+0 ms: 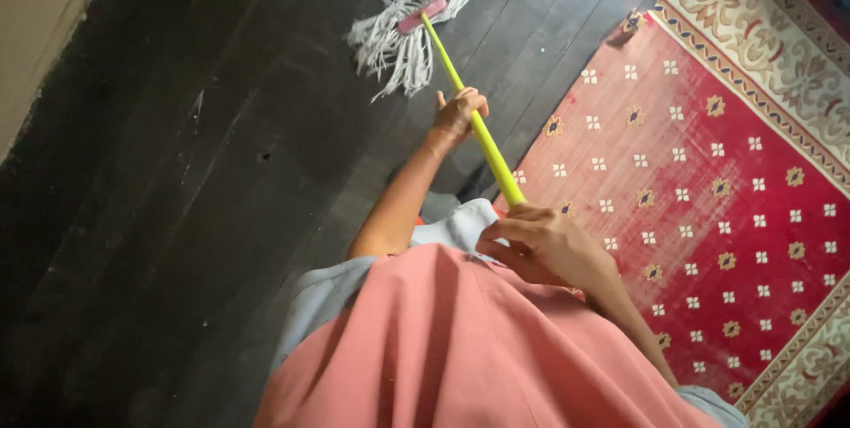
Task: Mopping a dark wooden floor with a yellow-handled string mop.
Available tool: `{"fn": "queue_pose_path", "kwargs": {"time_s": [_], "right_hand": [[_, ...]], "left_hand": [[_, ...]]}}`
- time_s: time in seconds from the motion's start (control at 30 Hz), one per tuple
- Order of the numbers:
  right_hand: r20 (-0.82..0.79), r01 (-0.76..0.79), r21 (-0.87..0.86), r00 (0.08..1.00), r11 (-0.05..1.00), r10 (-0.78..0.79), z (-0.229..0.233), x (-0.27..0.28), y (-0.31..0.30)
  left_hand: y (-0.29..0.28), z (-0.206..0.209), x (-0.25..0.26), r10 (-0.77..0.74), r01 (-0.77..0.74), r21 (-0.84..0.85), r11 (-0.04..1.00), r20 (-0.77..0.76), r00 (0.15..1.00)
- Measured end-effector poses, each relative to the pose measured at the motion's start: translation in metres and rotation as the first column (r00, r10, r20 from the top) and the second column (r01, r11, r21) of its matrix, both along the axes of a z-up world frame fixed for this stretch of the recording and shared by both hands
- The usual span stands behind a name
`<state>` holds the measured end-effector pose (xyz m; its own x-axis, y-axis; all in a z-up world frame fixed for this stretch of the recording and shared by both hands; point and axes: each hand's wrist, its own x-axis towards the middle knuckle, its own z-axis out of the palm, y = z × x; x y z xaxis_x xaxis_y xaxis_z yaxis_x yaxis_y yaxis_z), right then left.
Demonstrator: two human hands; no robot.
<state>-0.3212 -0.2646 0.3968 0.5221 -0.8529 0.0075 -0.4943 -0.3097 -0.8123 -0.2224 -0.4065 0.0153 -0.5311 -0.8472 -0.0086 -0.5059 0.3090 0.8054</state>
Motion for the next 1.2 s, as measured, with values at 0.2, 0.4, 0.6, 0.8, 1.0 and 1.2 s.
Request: {"fn": "queue_pose_path", "kwargs": {"time_s": [0.2,0.4,0.6,0.8,1.0,1.2], "right_hand": [[0.144,-0.03,0.186,0.99,0.982,0.003,0.012,-0.06,-0.019],[0.327,-0.206,0.235,0.937,0.95,0.122,-0.01,-0.12,-0.035],[0.199,-0.198,0.389,0.972,0.9,0.128,-0.071,-0.16,-0.025],[0.049,0.057,0.292,0.996,0.955,-0.074,-0.054,-0.276,-0.032],[0.296,0.058,0.083,0.952,0.995,-0.08,0.04,-0.316,-0.022],[0.009,0.138,0.036,0.99,0.99,-0.138,0.0,-0.299,0.001]], "left_hand": [[0.018,0.047,0.01,0.01,-0.011,0.017,1.0,0.069,0.998],[0.099,0.039,0.055,0.093,-0.085,-0.039,0.996,0.303,0.949],[0.148,0.025,0.043,0.169,-0.265,0.09,0.96,0.568,0.805],[0.104,0.015,-0.079,0.076,-0.133,0.101,0.986,0.438,0.896],[0.043,0.029,-0.248,0.015,-0.023,0.04,0.999,0.177,0.984],[-0.005,0.027,-0.287,-0.084,0.084,0.004,0.996,0.051,0.995]]}}
